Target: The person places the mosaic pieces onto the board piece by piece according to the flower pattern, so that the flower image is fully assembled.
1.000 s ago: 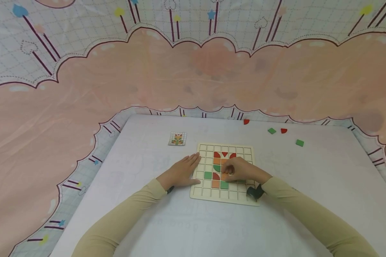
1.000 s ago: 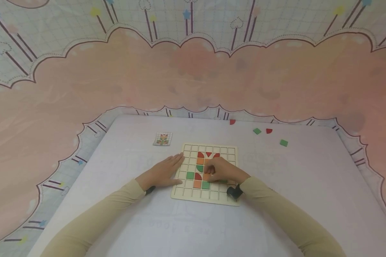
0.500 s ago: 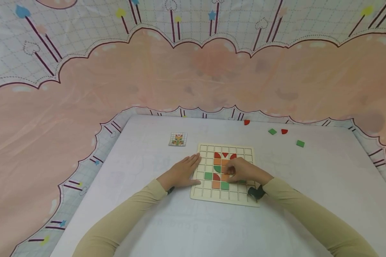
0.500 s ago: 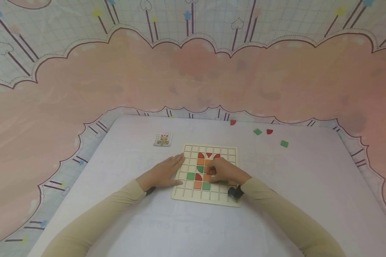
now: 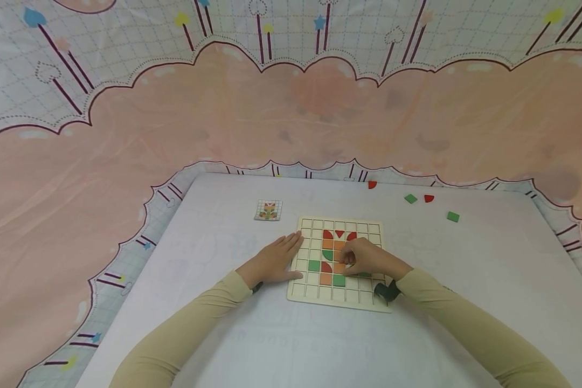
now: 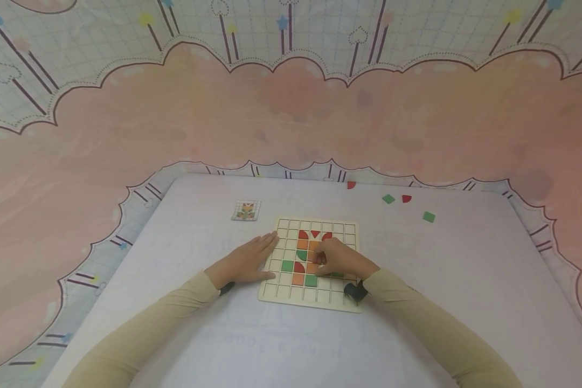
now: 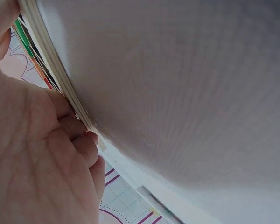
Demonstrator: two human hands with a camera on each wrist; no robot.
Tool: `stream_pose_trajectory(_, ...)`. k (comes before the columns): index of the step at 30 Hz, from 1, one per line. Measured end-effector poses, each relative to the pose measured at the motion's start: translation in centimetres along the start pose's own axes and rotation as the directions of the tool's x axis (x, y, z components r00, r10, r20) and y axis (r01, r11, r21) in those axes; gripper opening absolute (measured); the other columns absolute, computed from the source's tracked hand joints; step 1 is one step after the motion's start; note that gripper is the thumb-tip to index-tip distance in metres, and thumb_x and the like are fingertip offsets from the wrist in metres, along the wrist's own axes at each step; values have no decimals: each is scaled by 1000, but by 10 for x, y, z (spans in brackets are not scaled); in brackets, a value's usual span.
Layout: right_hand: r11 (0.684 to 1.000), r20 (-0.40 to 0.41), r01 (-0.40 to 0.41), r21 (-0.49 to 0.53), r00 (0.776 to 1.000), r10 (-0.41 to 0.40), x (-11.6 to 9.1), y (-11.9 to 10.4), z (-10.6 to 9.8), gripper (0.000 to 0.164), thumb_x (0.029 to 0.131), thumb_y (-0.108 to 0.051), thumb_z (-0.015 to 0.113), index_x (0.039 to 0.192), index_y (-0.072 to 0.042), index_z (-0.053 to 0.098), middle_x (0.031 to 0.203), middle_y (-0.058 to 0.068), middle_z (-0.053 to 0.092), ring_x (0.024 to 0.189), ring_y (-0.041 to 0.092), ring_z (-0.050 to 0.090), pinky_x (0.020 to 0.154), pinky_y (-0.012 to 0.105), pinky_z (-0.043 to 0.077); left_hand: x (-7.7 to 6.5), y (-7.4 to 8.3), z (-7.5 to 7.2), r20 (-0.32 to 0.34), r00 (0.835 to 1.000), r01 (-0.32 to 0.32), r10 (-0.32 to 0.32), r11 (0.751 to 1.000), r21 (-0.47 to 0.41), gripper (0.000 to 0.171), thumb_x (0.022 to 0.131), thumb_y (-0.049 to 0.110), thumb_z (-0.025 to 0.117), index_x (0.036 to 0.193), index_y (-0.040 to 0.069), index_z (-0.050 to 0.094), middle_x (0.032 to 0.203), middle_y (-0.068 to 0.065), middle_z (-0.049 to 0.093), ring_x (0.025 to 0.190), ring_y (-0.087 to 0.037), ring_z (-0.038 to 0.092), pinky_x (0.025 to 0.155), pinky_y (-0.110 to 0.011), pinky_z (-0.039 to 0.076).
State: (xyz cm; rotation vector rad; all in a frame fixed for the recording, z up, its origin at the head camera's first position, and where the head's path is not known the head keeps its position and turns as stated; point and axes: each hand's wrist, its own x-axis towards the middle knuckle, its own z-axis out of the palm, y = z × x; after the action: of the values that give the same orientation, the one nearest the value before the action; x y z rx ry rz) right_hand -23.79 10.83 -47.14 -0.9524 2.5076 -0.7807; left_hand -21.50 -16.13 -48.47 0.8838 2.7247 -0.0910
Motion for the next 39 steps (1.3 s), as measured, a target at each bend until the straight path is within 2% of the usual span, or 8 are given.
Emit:
stream_pose_trajectory(8,1000,3,18,1,1000,-18,0,0,-1,15,72,-14,81,79,-10,68,72,-4,59,66,6,49,59,17,45,1,-1,1,-3,1000,-6,6,1000,8,91,90,63,41,151,3,9,159,-12,6,148,-23,9,121,-36,15)
stream_pose_trajectory(15,999,-51,-47,4,998,47,5,2,-2,16,72,-15,81,83,-10,71,77,-4,63,68,7,52,61,18,46,1,-2,2,-3,1000,-2,2,1000,1,91,90,63,42,151,4,9,160,-11,6,148,-23,9,121,-36,15)
stream_pose_trajectory(19,999,-92,-47,-4,995,46,7,5,-4,16,73,-14,79,85,-8,72,80,-1,65,70,7,54,63,18,48,2,-2,3,-2,1000,1,-1,1000,-2,92,90,64,42,151,4,9,160,-11,6,148,-22,9,121,-36,15)
stream_pose_trajectory(28,994,-88,-108,-27,990,106,11,6,-3,16,76,-16,78,88,-9,71,81,-2,64,72,10,52,64,19,48,2,-2,4,-8,1000,-1,1,1000,-3,92,90,63,43,151,3,10,159,-11,6,148,-22,9,121,-36,15)
stream_pose_trajectory(39,996,-89,-75,-40,993,71,13,6,-4,14,75,-15,78,83,-9,69,76,-2,61,68,10,50,61,20,45,1,-1,2,-8,1000,-5,5,1000,12,91,90,63,41,151,3,9,159,-12,6,148,-23,10,121,-36,15)
